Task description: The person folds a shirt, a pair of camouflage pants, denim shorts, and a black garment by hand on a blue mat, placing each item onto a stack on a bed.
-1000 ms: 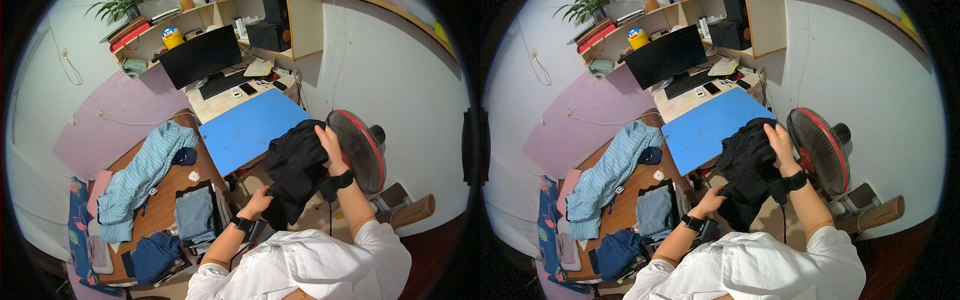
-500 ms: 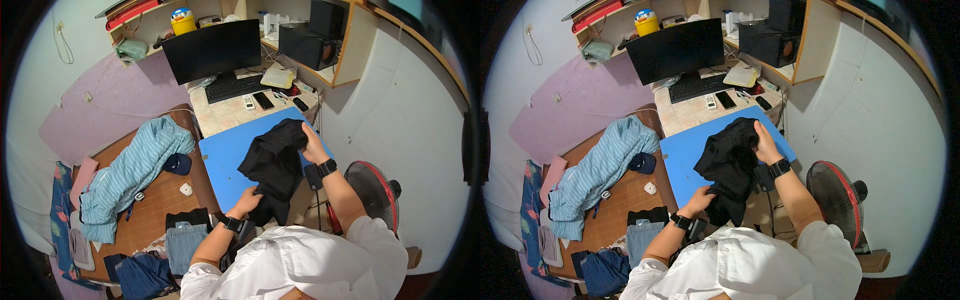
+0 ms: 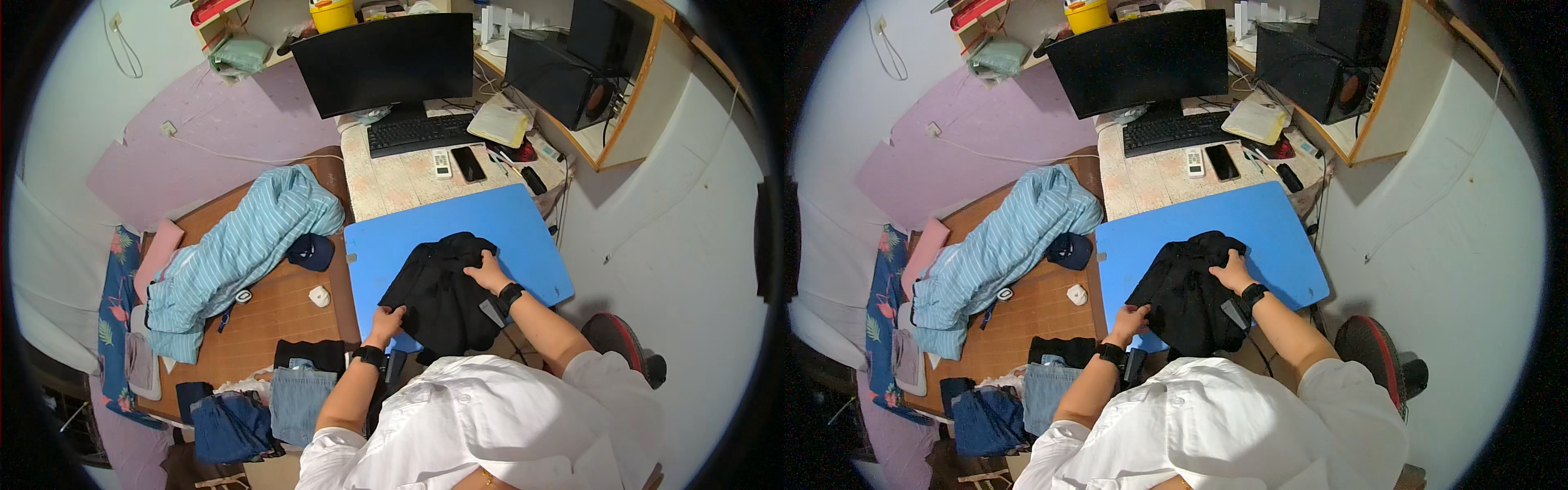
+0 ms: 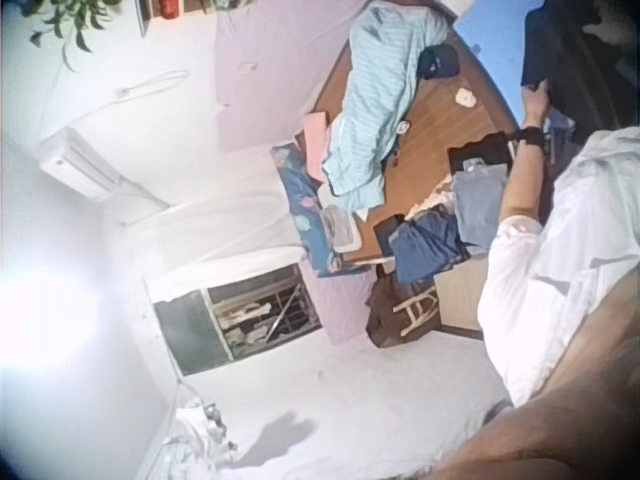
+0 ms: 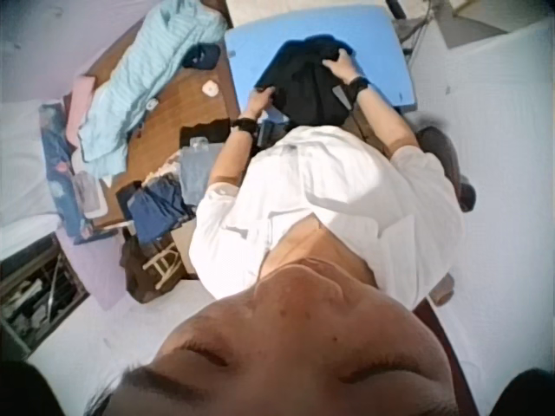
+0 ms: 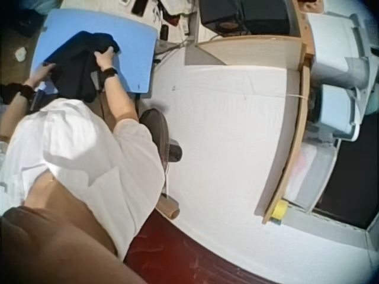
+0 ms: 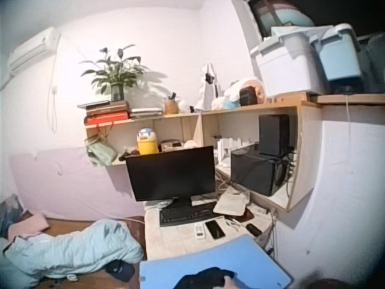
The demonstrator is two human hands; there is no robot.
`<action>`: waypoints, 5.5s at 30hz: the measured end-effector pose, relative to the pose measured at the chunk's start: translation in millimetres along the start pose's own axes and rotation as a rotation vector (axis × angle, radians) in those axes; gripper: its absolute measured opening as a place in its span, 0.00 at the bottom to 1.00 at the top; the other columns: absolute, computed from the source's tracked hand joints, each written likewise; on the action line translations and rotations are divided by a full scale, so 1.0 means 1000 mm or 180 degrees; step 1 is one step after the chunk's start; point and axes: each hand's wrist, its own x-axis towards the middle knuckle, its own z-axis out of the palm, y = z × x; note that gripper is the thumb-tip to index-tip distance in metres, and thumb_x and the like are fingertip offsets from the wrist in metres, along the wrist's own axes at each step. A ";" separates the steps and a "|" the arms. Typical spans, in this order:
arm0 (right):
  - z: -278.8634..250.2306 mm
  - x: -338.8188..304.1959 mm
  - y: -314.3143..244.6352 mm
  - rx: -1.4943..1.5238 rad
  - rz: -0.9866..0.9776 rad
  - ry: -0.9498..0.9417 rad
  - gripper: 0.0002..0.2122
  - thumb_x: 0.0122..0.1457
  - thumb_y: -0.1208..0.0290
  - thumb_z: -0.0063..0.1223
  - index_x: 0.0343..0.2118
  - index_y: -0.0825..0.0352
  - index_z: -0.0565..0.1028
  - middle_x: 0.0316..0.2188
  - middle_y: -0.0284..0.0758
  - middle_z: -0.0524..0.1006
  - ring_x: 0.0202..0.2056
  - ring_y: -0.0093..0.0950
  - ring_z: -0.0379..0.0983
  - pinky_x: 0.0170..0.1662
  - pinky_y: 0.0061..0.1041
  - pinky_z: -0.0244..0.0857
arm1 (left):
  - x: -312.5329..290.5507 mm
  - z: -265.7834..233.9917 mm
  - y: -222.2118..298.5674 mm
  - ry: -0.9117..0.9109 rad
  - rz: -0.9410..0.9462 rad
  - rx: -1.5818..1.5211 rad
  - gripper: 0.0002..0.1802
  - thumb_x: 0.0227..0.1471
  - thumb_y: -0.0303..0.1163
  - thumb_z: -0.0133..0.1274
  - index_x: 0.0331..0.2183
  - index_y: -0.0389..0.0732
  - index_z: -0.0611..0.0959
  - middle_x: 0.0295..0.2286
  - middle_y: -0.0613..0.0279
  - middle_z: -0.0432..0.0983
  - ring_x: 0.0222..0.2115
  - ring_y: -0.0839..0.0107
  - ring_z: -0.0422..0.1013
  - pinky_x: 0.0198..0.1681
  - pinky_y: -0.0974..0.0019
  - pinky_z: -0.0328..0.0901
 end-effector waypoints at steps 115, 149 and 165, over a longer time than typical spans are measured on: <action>0.042 -0.085 -0.044 -0.0007 -0.2015 0.0684 0.12 0.49 0.68 0.52 0.31 0.70 0.65 0.23 0.47 0.72 0.27 0.46 0.70 0.28 0.38 0.63 | -0.009 0.029 0.071 -0.1075 0.0644 -0.0589 0.13 0.50 0.35 0.51 0.34 0.36 0.72 0.25 0.64 0.70 0.23 0.77 0.68 0.21 0.76 0.63; 0.027 -0.056 -0.007 0.2038 -0.1328 -0.2658 0.31 0.47 0.69 0.59 0.53 0.68 0.57 0.49 0.37 0.65 0.50 0.29 0.60 0.54 0.26 0.52 | -0.138 0.002 0.069 -0.1180 0.1488 -0.0438 0.17 0.49 0.20 0.42 0.44 0.34 0.68 0.37 0.66 0.68 0.38 0.79 0.63 0.42 0.75 0.58; 0.036 -0.229 -0.086 0.0963 -0.2328 -0.0740 0.17 0.48 0.77 0.56 0.42 0.73 0.69 0.38 0.36 0.74 0.39 0.25 0.68 0.45 0.25 0.61 | -0.180 -0.093 0.047 0.0098 0.2784 0.0202 0.20 0.55 0.31 0.41 0.48 0.31 0.66 0.31 0.68 0.66 0.29 0.81 0.60 0.32 0.76 0.58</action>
